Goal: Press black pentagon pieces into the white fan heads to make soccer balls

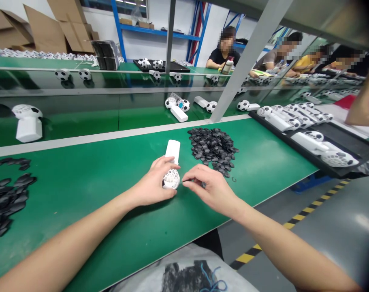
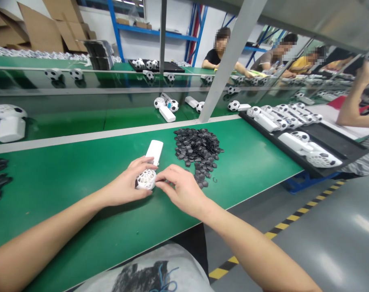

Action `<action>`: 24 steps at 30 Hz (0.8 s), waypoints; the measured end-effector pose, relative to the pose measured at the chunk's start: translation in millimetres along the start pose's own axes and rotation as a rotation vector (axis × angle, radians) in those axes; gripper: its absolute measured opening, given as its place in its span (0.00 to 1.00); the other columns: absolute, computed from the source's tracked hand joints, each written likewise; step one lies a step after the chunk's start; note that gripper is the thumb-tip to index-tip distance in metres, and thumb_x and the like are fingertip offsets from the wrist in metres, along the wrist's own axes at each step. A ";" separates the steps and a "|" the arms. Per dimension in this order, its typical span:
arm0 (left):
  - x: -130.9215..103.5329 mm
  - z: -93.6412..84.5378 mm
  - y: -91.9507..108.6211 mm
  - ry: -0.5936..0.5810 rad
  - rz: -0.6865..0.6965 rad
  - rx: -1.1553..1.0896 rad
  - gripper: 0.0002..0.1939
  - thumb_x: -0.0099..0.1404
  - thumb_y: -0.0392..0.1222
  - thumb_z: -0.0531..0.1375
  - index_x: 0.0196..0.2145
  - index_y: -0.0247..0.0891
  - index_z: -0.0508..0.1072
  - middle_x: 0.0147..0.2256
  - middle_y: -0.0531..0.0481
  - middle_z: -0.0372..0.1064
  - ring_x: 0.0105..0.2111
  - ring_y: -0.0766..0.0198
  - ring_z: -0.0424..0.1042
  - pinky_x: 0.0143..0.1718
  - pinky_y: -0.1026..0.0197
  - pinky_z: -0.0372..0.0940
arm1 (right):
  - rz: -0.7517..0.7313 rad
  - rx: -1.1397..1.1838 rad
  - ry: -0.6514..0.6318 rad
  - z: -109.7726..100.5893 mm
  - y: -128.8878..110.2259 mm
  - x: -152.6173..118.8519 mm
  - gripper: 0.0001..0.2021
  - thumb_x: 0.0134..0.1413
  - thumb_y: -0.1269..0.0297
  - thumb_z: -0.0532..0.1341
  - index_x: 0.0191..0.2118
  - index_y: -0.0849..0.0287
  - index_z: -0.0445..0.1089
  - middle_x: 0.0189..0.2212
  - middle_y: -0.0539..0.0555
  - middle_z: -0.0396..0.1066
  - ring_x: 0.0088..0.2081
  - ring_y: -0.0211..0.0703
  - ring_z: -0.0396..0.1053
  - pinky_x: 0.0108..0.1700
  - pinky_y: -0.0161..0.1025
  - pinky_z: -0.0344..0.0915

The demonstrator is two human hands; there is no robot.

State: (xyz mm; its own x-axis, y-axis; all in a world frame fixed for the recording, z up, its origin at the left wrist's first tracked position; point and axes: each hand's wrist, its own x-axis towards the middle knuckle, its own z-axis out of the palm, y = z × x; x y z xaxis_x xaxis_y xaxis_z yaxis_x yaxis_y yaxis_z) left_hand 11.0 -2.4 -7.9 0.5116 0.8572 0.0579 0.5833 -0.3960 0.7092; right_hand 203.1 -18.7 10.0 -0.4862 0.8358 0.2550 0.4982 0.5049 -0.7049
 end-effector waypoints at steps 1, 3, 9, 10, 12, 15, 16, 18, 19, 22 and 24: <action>-0.3 0.9 0.2 0.008 -0.005 0.003 0.27 0.48 0.37 0.60 0.48 0.40 0.62 0.58 0.43 0.47 0.60 0.49 0.42 0.57 0.46 0.46 | 0.039 0.051 -0.004 2.3 0.3 -0.4 0.03 0.53 0.69 0.57 0.33 0.57 0.67 0.30 0.51 0.67 0.33 0.38 0.64 0.36 0.37 0.63; -0.5 1.7 0.2 0.016 -0.010 0.011 0.27 0.48 0.38 0.60 0.48 0.39 0.62 0.58 0.42 0.47 0.60 0.50 0.42 0.58 0.46 0.45 | 0.138 0.190 -0.042 7.6 1.3 -0.3 0.02 0.53 0.69 0.57 0.33 0.58 0.66 0.29 0.49 0.67 0.31 0.36 0.64 0.35 0.35 0.63; -0.5 -1.3 -1.5 -0.017 -0.007 -0.008 0.28 0.49 0.43 0.62 0.48 0.39 0.62 0.59 0.42 0.45 0.60 0.49 0.40 0.58 0.47 0.45 | 0.213 0.281 -0.078 17.9 5.9 6.6 0.01 0.50 0.70 0.59 0.30 0.60 0.67 0.29 0.49 0.63 0.29 0.33 0.61 0.33 0.33 0.61; -0.6 -1.6 -1.7 -0.018 -0.007 -0.012 0.27 0.50 0.43 0.61 0.48 0.40 0.62 0.59 0.43 0.45 0.60 0.50 0.40 0.58 0.47 0.45 | 0.207 0.273 -0.072 18.1 6.8 8.4 0.01 0.49 0.71 0.59 0.29 0.60 0.67 0.29 0.49 0.62 0.28 0.33 0.60 0.33 0.33 0.60; -0.6 -1.1 -1.6 -0.013 -0.008 -0.021 0.24 0.51 0.42 0.60 0.47 0.40 0.63 0.57 0.44 0.49 0.60 0.50 0.40 0.58 0.46 0.44 | 0.220 0.282 -0.073 18.6 8.8 12.1 0.01 0.47 0.71 0.60 0.28 0.61 0.66 0.27 0.48 0.61 0.27 0.32 0.59 0.31 0.32 0.59; 0.4 1.2 0.3 0.006 -0.024 -0.028 0.22 0.50 0.39 0.59 0.45 0.42 0.63 0.53 0.47 0.56 0.60 0.49 0.41 0.57 0.45 0.45 | 0.289 0.357 -0.115 21.2 11.6 17.6 0.05 0.45 0.70 0.62 0.25 0.61 0.63 0.24 0.46 0.60 0.24 0.31 0.57 0.27 0.31 0.57; 0.9 1.9 1.2 0.009 -0.036 -0.030 0.22 0.49 0.39 0.60 0.44 0.42 0.63 0.51 0.47 0.58 0.59 0.48 0.42 0.57 0.44 0.46 | 0.310 0.387 -0.131 22.1 12.5 19.2 0.06 0.44 0.69 0.62 0.25 0.61 0.63 0.23 0.45 0.59 0.23 0.31 0.56 0.26 0.31 0.56; 1.6 2.2 2.3 0.015 -0.064 -0.034 0.22 0.48 0.38 0.60 0.43 0.43 0.64 0.50 0.48 0.59 0.59 0.48 0.43 0.56 0.44 0.47 | 0.319 0.427 -0.141 21.2 15.5 21.7 0.08 0.43 0.68 0.63 0.25 0.61 0.62 0.22 0.45 0.59 0.23 0.31 0.56 0.26 0.30 0.55; 1.9 1.4 2.2 0.013 -0.074 -0.037 0.22 0.48 0.38 0.60 0.43 0.43 0.64 0.49 0.48 0.59 0.58 0.48 0.44 0.56 0.45 0.47 | 0.306 0.433 -0.137 18.4 18.1 22.4 0.08 0.44 0.67 0.63 0.25 0.61 0.62 0.21 0.45 0.59 0.23 0.31 0.56 0.26 0.30 0.56; 2.7 -4.5 -1.9 -0.017 -0.062 -0.046 0.23 0.49 0.38 0.60 0.45 0.44 0.63 0.49 0.49 0.57 0.57 0.49 0.46 0.56 0.46 0.47 | 0.249 0.341 -0.059 -1.6 30.9 20.6 0.07 0.47 0.64 0.61 0.27 0.61 0.64 0.22 0.46 0.62 0.25 0.32 0.58 0.28 0.31 0.58; 4.3 -9.8 -6.6 -0.034 -0.055 -0.043 0.25 0.49 0.40 0.60 0.46 0.45 0.62 0.49 0.48 0.55 0.55 0.51 0.51 0.56 0.47 0.49 | 0.243 0.146 0.054 -20.0 41.8 15.1 0.05 0.48 0.64 0.60 0.28 0.60 0.65 0.24 0.48 0.65 0.26 0.34 0.60 0.29 0.33 0.59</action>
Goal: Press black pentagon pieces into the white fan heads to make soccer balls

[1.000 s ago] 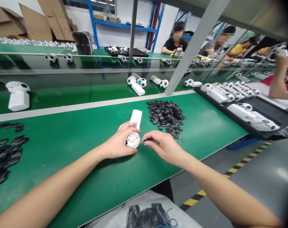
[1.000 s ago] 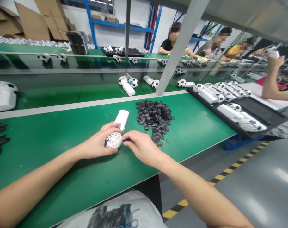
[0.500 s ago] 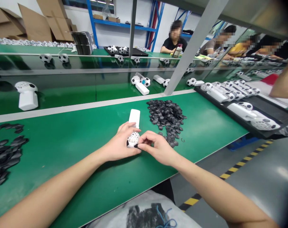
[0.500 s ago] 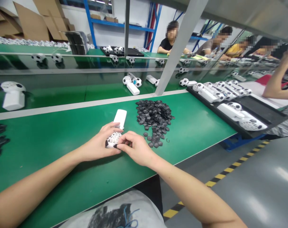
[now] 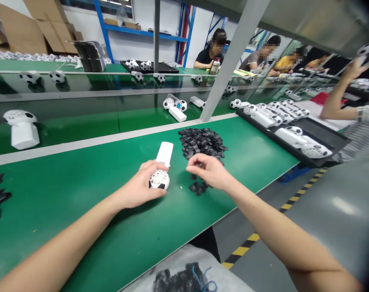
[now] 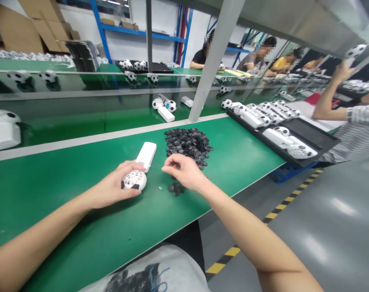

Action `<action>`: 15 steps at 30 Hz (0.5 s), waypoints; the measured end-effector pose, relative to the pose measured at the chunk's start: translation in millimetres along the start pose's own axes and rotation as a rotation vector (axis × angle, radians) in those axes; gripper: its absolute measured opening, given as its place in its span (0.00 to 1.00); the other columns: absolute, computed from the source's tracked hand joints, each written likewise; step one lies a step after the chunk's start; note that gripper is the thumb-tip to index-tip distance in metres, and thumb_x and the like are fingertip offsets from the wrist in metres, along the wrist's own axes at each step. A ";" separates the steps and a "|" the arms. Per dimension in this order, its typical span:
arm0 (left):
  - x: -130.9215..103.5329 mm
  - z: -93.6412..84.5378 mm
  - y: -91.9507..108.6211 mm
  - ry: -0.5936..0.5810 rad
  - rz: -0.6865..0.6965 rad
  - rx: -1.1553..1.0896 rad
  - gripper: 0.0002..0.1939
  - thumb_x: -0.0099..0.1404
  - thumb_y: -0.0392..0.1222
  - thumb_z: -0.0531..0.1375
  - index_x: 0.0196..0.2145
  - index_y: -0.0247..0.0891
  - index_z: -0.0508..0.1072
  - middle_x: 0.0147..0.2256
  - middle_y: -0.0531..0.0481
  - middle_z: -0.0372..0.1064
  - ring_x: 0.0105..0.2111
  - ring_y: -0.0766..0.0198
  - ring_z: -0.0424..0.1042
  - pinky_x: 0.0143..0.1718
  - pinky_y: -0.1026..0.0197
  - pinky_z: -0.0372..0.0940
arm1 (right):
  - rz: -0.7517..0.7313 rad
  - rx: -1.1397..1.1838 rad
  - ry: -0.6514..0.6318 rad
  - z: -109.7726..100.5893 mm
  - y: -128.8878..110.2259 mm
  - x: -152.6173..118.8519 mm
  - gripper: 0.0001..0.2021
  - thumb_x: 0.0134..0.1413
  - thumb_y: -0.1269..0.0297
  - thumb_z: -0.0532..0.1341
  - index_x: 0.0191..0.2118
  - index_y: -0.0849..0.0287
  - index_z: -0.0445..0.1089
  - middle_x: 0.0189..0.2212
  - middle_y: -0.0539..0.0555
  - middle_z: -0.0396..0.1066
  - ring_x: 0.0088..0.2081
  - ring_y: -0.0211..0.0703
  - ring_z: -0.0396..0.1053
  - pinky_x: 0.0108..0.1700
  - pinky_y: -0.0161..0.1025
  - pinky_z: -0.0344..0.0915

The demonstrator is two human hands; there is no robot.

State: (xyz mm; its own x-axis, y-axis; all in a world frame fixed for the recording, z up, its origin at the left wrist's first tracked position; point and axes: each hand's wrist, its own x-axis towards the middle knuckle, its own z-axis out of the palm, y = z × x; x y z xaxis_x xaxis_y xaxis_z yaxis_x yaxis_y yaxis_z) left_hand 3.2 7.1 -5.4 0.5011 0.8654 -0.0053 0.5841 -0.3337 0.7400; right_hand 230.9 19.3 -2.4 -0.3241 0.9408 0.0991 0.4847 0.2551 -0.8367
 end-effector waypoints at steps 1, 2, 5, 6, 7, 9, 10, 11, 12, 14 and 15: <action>1.1 -2.4 -2.1 0.006 -0.024 0.002 0.26 0.49 0.41 0.60 0.48 0.44 0.62 0.49 0.48 0.54 0.53 0.51 0.54 0.55 0.48 0.50 | -0.002 -0.108 0.057 -9.0 4.4 -2.1 0.04 0.49 0.65 0.60 0.28 0.60 0.67 0.26 0.49 0.66 0.26 0.34 0.61 0.30 0.34 0.59; 2.4 -4.2 -3.7 0.019 -0.064 0.004 0.27 0.49 0.43 0.60 0.49 0.44 0.61 0.47 0.47 0.53 0.51 0.52 0.57 0.53 0.48 0.53 | -0.006 -0.210 0.085 -16.2 8.4 -4.7 0.03 0.49 0.66 0.60 0.28 0.59 0.68 0.27 0.49 0.67 0.27 0.35 0.61 0.31 0.34 0.60; 5.2 -6.9 -5.0 0.055 -0.168 0.018 0.30 0.49 0.48 0.61 0.50 0.43 0.61 0.44 0.47 0.53 0.46 0.53 0.61 0.50 0.48 0.57 | -0.049 -0.436 0.002 -23.5 16.2 -11.9 0.03 0.50 0.69 0.59 0.30 0.58 0.71 0.30 0.50 0.68 0.31 0.36 0.64 0.35 0.35 0.61; 5.5 -7.5 -4.4 0.056 -0.174 0.027 0.30 0.49 0.49 0.61 0.50 0.42 0.61 0.44 0.47 0.54 0.45 0.53 0.61 0.49 0.49 0.57 | -0.061 -0.495 -0.032 -22.1 17.3 -13.3 0.04 0.51 0.69 0.59 0.31 0.58 0.71 0.31 0.51 0.68 0.32 0.37 0.65 0.35 0.35 0.61; 5.5 -8.5 -3.6 0.052 -0.167 0.040 0.30 0.49 0.49 0.61 0.50 0.42 0.61 0.44 0.47 0.54 0.45 0.53 0.62 0.49 0.49 0.57 | -0.066 -0.555 -0.059 -19.5 17.6 -14.1 0.04 0.51 0.69 0.59 0.33 0.58 0.72 0.32 0.51 0.68 0.33 0.38 0.65 0.35 0.35 0.61; 4.8 -11.9 -1.9 0.032 -0.141 0.062 0.29 0.50 0.48 0.60 0.51 0.42 0.61 0.44 0.47 0.55 0.44 0.54 0.62 0.48 0.51 0.58 | -0.077 -0.685 -0.095 -12.8 16.3 -14.7 0.05 0.52 0.67 0.59 0.35 0.58 0.72 0.33 0.53 0.68 0.35 0.40 0.65 0.35 0.35 0.60; 4.2 -14.1 -1.3 0.016 -0.130 0.065 0.29 0.51 0.46 0.59 0.51 0.43 0.61 0.45 0.48 0.56 0.44 0.54 0.62 0.47 0.53 0.59 | -0.097 -0.757 -0.114 -9.0 14.8 -15.2 0.06 0.53 0.67 0.58 0.36 0.59 0.72 0.32 0.54 0.68 0.35 0.41 0.65 0.35 0.36 0.60; 3.6 -16.3 -0.7 -0.001 -0.121 0.062 0.28 0.51 0.44 0.59 0.51 0.44 0.60 0.46 0.48 0.57 0.45 0.55 0.63 0.46 0.54 0.59 | -0.131 -0.838 -0.140 -5.0 12.9 -16.2 0.06 0.54 0.68 0.57 0.35 0.60 0.72 0.31 0.55 0.68 0.35 0.42 0.65 0.35 0.37 0.60; 3.0 -18.1 -0.4 -0.017 -0.117 0.057 0.28 0.51 0.42 0.58 0.51 0.44 0.60 0.47 0.49 0.57 0.45 0.55 0.63 0.46 0.55 0.59 | -0.171 -0.928 -0.166 -0.5 10.6 -18.0 0.07 0.55 0.70 0.56 0.35 0.61 0.72 0.30 0.56 0.68 0.35 0.44 0.65 0.35 0.38 0.59; 1.9 -19.3 -0.1 -0.033 -0.121 0.055 0.28 0.50 0.39 0.57 0.51 0.44 0.59 0.48 0.49 0.58 0.46 0.55 0.63 0.45 0.56 0.59 | -0.246 -1.114 -0.197 9.5 5.8 -23.2 0.09 0.53 0.76 0.53 0.34 0.65 0.71 0.29 0.59 0.68 0.33 0.46 0.64 0.33 0.40 0.58; 1.6 -18.7 -0.1 -0.028 -0.123 0.061 0.28 0.51 0.39 0.57 0.51 0.44 0.59 0.48 0.49 0.58 0.46 0.55 0.62 0.46 0.56 0.59 | -0.275 -1.193 -0.204 14.4 3.6 -26.0 0.10 0.52 0.79 0.52 0.33 0.66 0.70 0.28 0.61 0.68 0.32 0.47 0.64 0.32 0.41 0.57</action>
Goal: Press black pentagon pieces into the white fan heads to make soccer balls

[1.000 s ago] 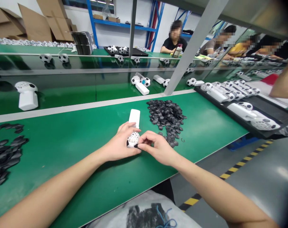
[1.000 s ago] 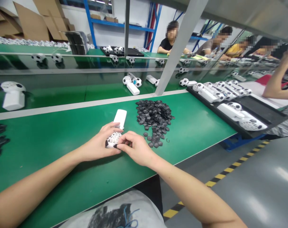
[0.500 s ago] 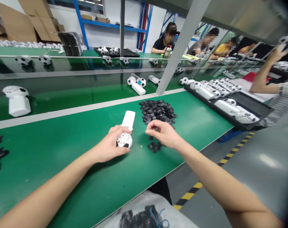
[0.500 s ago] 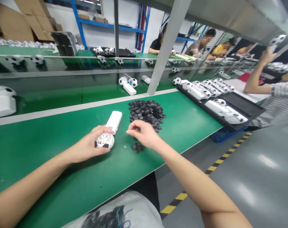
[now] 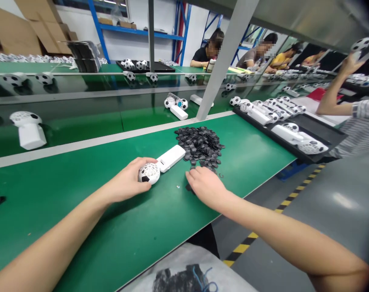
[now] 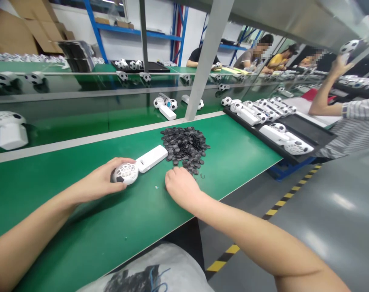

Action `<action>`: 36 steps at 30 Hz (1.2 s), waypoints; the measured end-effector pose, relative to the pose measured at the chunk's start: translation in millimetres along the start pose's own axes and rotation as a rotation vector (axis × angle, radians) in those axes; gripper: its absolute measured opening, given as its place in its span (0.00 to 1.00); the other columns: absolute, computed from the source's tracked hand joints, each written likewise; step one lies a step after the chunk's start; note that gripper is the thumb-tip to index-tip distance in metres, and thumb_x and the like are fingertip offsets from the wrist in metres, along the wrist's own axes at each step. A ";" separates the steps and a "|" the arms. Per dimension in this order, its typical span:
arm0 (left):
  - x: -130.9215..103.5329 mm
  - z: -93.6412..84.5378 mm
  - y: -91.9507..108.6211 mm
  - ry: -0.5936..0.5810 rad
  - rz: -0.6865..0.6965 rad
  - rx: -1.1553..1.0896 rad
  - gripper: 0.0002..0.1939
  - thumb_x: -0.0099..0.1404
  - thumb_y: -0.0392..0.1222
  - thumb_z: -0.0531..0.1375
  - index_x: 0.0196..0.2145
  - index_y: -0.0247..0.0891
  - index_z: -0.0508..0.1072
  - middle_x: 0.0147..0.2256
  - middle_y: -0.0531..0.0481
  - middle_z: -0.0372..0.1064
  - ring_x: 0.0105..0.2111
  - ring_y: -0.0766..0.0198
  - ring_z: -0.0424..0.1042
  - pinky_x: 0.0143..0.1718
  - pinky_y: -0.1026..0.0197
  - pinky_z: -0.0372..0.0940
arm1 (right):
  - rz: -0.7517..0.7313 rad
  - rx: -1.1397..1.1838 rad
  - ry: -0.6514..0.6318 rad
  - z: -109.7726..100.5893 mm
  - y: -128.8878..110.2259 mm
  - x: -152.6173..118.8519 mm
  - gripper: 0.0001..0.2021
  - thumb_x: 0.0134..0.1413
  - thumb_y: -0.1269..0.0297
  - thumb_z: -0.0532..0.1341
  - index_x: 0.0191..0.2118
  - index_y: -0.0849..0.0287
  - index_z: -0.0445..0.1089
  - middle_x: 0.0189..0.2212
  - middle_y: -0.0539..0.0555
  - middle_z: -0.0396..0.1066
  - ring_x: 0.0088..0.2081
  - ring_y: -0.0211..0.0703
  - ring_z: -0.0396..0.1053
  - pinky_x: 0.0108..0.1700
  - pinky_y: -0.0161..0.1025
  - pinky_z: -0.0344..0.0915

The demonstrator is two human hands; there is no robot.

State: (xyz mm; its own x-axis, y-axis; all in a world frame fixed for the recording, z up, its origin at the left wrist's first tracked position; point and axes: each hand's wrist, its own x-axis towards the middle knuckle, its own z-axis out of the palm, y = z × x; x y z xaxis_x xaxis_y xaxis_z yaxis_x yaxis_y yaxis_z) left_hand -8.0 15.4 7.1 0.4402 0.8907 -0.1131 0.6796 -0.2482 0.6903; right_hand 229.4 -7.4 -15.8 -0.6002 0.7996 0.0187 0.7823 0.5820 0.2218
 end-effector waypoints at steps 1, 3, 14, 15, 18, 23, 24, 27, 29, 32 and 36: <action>-0.2 1.4 -0.1 0.013 0.002 0.008 0.28 0.51 0.40 0.57 0.51 0.43 0.59 0.48 0.48 0.58 0.47 0.54 0.61 0.46 0.55 0.59 | -0.017 -0.065 -0.001 -0.2 -5.1 -0.8 0.11 0.50 0.82 0.51 0.33 0.68 0.70 0.28 0.62 0.68 0.31 0.48 0.63 0.31 0.41 0.57; -0.3 5.0 -0.5 0.042 0.017 0.015 0.26 0.52 0.42 0.57 0.50 0.42 0.58 0.48 0.47 0.58 0.48 0.53 0.60 0.47 0.52 0.57 | -0.042 -0.138 -0.001 -0.7 -10.6 -0.7 0.12 0.49 0.83 0.50 0.32 0.69 0.69 0.28 0.63 0.67 0.30 0.49 0.63 0.30 0.42 0.56; 0.3 6.0 -2.1 0.029 0.073 -0.011 0.25 0.51 0.38 0.56 0.49 0.43 0.59 0.45 0.49 0.58 0.45 0.55 0.61 0.44 0.55 0.59 | -0.039 0.646 0.338 -11.4 5.9 24.4 0.10 0.58 0.73 0.50 0.41 0.59 0.65 0.38 0.55 0.68 0.39 0.41 0.65 0.41 0.38 0.62; 0.4 6.6 -2.1 0.036 0.078 -0.015 0.25 0.51 0.38 0.56 0.49 0.43 0.59 0.45 0.49 0.58 0.45 0.55 0.61 0.44 0.55 0.59 | -0.059 0.688 0.399 -10.9 2.1 26.5 0.09 0.58 0.72 0.51 0.40 0.58 0.66 0.38 0.54 0.68 0.40 0.40 0.65 0.42 0.38 0.62; 0.6 8.5 -2.5 0.054 0.084 -0.016 0.25 0.50 0.37 0.56 0.48 0.43 0.60 0.45 0.49 0.59 0.45 0.55 0.61 0.44 0.55 0.59 | -0.055 0.731 0.520 -7.7 -8.6 31.9 0.08 0.57 0.70 0.53 0.36 0.57 0.69 0.35 0.54 0.68 0.39 0.41 0.64 0.42 0.39 0.61; 1.4 9.1 -3.6 0.061 0.083 -0.012 0.25 0.50 0.36 0.56 0.48 0.43 0.60 0.45 0.50 0.59 0.46 0.55 0.61 0.45 0.56 0.58 | 0.064 1.128 0.283 -2.7 -17.7 36.1 0.03 0.55 0.70 0.55 0.36 0.58 0.65 0.29 0.50 0.67 0.31 0.36 0.66 0.36 0.34 0.63; 1.6 9.0 -3.9 0.063 0.085 -0.014 0.25 0.50 0.36 0.56 0.48 0.43 0.60 0.45 0.50 0.59 0.46 0.56 0.61 0.46 0.56 0.58 | 0.075 1.206 0.223 -2.5 -18.5 36.3 0.05 0.55 0.71 0.54 0.38 0.58 0.64 0.29 0.49 0.67 0.30 0.36 0.66 0.34 0.34 0.63; 1.9 8.7 -4.3 0.063 0.087 -0.020 0.25 0.49 0.36 0.56 0.48 0.43 0.60 0.46 0.50 0.59 0.46 0.56 0.60 0.47 0.56 0.57 | 0.040 1.233 0.161 -4.0 -19.1 36.1 0.08 0.55 0.72 0.53 0.41 0.57 0.64 0.32 0.50 0.67 0.31 0.35 0.66 0.35 0.34 0.63; 1.7 8.7 -4.3 0.062 0.082 -0.023 0.25 0.49 0.36 0.56 0.47 0.43 0.60 0.46 0.50 0.59 0.47 0.56 0.60 0.47 0.56 0.57 | 0.029 1.160 0.180 -6.2 -18.2 35.6 0.07 0.55 0.72 0.53 0.37 0.57 0.66 0.31 0.50 0.67 0.31 0.36 0.66 0.36 0.34 0.63; 1.6 8.9 -4.0 0.062 0.072 -0.027 0.25 0.49 0.36 0.56 0.47 0.43 0.60 0.46 0.50 0.59 0.46 0.56 0.61 0.46 0.56 0.57 | 0.073 1.158 0.154 -9.0 -15.6 34.7 0.03 0.55 0.71 0.54 0.35 0.57 0.63 0.28 0.49 0.68 0.31 0.37 0.67 0.35 0.34 0.63; 2.2 9.3 -4.1 0.059 0.072 -0.026 0.25 0.49 0.36 0.56 0.47 0.43 0.60 0.46 0.50 0.59 0.45 0.56 0.61 0.45 0.56 0.58 | 0.041 1.102 0.123 -11.9 -12.7 33.8 0.09 0.55 0.74 0.52 0.42 0.57 0.62 0.35 0.52 0.69 0.35 0.37 0.69 0.38 0.36 0.64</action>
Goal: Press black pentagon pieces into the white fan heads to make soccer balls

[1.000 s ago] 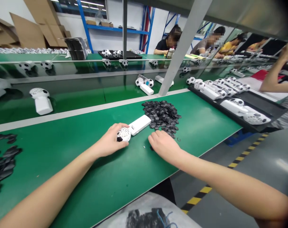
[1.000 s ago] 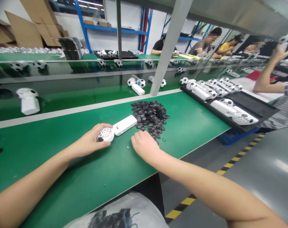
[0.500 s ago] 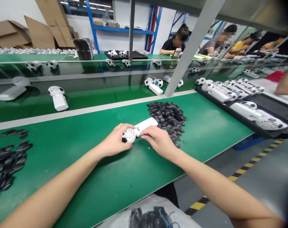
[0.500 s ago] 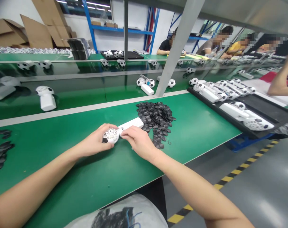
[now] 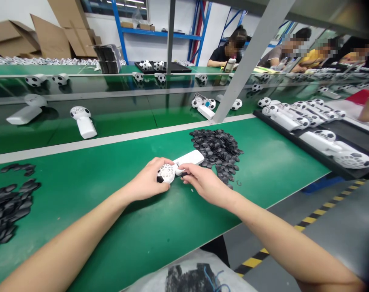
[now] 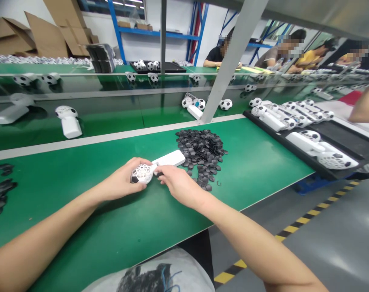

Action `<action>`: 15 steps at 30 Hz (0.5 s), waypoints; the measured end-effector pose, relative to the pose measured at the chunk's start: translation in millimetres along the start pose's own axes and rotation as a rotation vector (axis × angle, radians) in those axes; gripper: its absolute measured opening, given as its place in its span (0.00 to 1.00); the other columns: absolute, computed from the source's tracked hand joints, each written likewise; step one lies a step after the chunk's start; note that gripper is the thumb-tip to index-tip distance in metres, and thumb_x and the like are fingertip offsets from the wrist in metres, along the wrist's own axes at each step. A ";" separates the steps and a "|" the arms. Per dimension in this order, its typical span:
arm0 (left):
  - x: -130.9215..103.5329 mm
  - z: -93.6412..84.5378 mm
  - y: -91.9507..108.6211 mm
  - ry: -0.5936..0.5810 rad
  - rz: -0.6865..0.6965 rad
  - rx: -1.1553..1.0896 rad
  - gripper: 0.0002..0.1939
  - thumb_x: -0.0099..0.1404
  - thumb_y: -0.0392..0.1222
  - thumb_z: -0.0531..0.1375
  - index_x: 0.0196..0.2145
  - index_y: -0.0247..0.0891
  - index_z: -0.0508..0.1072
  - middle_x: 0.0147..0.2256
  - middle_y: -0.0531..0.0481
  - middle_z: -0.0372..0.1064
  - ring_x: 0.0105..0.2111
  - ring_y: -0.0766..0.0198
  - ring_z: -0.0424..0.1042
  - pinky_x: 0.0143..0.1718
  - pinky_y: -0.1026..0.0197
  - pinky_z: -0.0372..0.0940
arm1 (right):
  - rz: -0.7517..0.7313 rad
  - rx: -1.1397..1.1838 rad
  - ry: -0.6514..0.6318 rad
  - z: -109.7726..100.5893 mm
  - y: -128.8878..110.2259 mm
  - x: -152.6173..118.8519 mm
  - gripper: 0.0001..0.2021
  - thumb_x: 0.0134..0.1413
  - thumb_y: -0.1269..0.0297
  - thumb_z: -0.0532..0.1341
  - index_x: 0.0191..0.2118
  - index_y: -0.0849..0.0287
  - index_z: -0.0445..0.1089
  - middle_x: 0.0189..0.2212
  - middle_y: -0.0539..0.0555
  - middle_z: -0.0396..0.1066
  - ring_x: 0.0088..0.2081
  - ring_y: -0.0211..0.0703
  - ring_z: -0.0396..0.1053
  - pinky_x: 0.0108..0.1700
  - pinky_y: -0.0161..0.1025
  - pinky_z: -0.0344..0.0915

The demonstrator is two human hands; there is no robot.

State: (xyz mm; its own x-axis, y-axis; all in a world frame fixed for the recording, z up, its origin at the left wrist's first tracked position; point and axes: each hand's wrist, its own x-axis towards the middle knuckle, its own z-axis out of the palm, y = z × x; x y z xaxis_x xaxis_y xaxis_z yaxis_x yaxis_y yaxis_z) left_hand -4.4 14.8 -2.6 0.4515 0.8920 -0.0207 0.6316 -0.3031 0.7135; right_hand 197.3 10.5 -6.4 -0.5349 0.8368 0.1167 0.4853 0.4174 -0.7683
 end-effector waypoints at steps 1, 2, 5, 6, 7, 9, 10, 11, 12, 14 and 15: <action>0.1 0.1 -0.2 0.000 0.002 0.002 0.25 0.49 0.36 0.56 0.47 0.43 0.61 0.46 0.50 0.59 0.45 0.56 0.61 0.45 0.56 0.58 | -0.016 -0.023 -0.005 -0.6 -0.7 0.0 0.10 0.55 0.74 0.51 0.42 0.58 0.63 0.36 0.53 0.69 0.35 0.37 0.69 0.39 0.36 0.64; 0.1 0.2 -0.5 0.000 0.004 0.003 0.25 0.49 0.36 0.57 0.47 0.43 0.61 0.45 0.50 0.59 0.45 0.56 0.61 0.45 0.56 0.58 | -0.027 -0.039 -0.004 -1.1 -1.5 0.0 0.10 0.56 0.74 0.51 0.41 0.58 0.64 0.36 0.53 0.69 0.34 0.37 0.69 0.39 0.36 0.64; -0.1 0.5 -1.0 0.005 0.002 0.003 0.25 0.49 0.36 0.57 0.47 0.43 0.61 0.45 0.50 0.59 0.44 0.56 0.62 0.44 0.56 0.58 | -0.072 -0.069 0.086 -1.5 -4.1 0.0 0.07 0.56 0.72 0.53 0.37 0.58 0.66 0.33 0.53 0.69 0.35 0.39 0.67 0.39 0.37 0.63; -0.2 0.7 -0.9 0.007 0.001 0.003 0.25 0.49 0.36 0.56 0.47 0.43 0.60 0.45 0.50 0.59 0.44 0.56 0.62 0.44 0.56 0.59 | -0.093 -0.086 0.135 -1.4 -4.7 -0.1 0.06 0.55 0.72 0.54 0.35 0.58 0.67 0.33 0.53 0.68 0.36 0.39 0.67 0.40 0.37 0.63; -0.2 0.8 -0.7 0.009 -0.001 0.004 0.26 0.49 0.36 0.56 0.47 0.43 0.60 0.46 0.50 0.59 0.44 0.56 0.62 0.44 0.56 0.59 | -0.104 -0.099 0.174 -1.2 -5.1 -0.1 0.05 0.54 0.71 0.55 0.34 0.58 0.68 0.32 0.52 0.68 0.36 0.39 0.66 0.40 0.37 0.62; 0.1 1.2 -0.1 0.011 -0.005 0.007 0.26 0.49 0.35 0.57 0.47 0.43 0.60 0.46 0.49 0.59 0.44 0.55 0.61 0.44 0.56 0.59 | -0.072 -0.072 0.192 -0.6 -4.7 -0.1 0.03 0.52 0.71 0.57 0.33 0.58 0.68 0.31 0.51 0.68 0.33 0.38 0.65 0.36 0.36 0.62; 0.3 1.4 0.1 0.014 -0.006 0.009 0.26 0.49 0.35 0.57 0.47 0.43 0.61 0.46 0.49 0.59 0.44 0.55 0.61 0.44 0.55 0.59 | -0.031 -0.026 0.169 -0.2 -4.1 0.0 0.03 0.52 0.70 0.58 0.33 0.58 0.68 0.30 0.50 0.68 0.31 0.37 0.65 0.35 0.35 0.62; 0.5 1.6 0.4 0.015 -0.007 0.009 0.25 0.49 0.35 0.57 0.47 0.43 0.61 0.46 0.49 0.59 0.44 0.55 0.61 0.44 0.55 0.59 | 0.013 0.030 0.135 0.4 -3.2 0.5 0.03 0.52 0.70 0.58 0.33 0.58 0.67 0.29 0.49 0.68 0.30 0.36 0.65 0.33 0.34 0.62; 0.6 1.7 0.5 0.017 -0.005 0.009 0.25 0.49 0.35 0.57 0.47 0.43 0.61 0.45 0.49 0.59 0.44 0.55 0.61 0.45 0.55 0.59 | 0.049 0.086 0.099 1.1 -2.2 1.3 0.02 0.51 0.70 0.58 0.33 0.58 0.66 0.28 0.48 0.68 0.29 0.35 0.65 0.32 0.33 0.62; 0.4 2.1 0.6 0.021 0.001 0.007 0.25 0.48 0.35 0.57 0.47 0.43 0.61 0.45 0.49 0.59 0.45 0.55 0.61 0.45 0.55 0.58 | 0.073 0.163 0.045 2.7 -0.4 4.0 0.01 0.51 0.71 0.58 0.31 0.58 0.65 0.27 0.47 0.67 0.29 0.34 0.64 0.33 0.32 0.61; 0.1 2.4 0.6 0.024 0.005 0.004 0.25 0.48 0.35 0.57 0.47 0.43 0.61 0.45 0.49 0.59 0.45 0.55 0.61 0.45 0.55 0.58 | 0.064 0.179 0.030 3.5 0.3 6.0 0.02 0.50 0.71 0.58 0.30 0.59 0.65 0.26 0.47 0.67 0.29 0.34 0.63 0.33 0.32 0.61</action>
State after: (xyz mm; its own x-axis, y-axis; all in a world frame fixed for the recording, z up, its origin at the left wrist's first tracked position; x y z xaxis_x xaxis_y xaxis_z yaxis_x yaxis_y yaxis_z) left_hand -2.5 13.9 -3.9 0.4395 0.8982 -0.0002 0.6320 -0.3091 0.7106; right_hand 191.8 14.4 -8.1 -0.4848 0.8710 0.0801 0.3859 0.2952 -0.8741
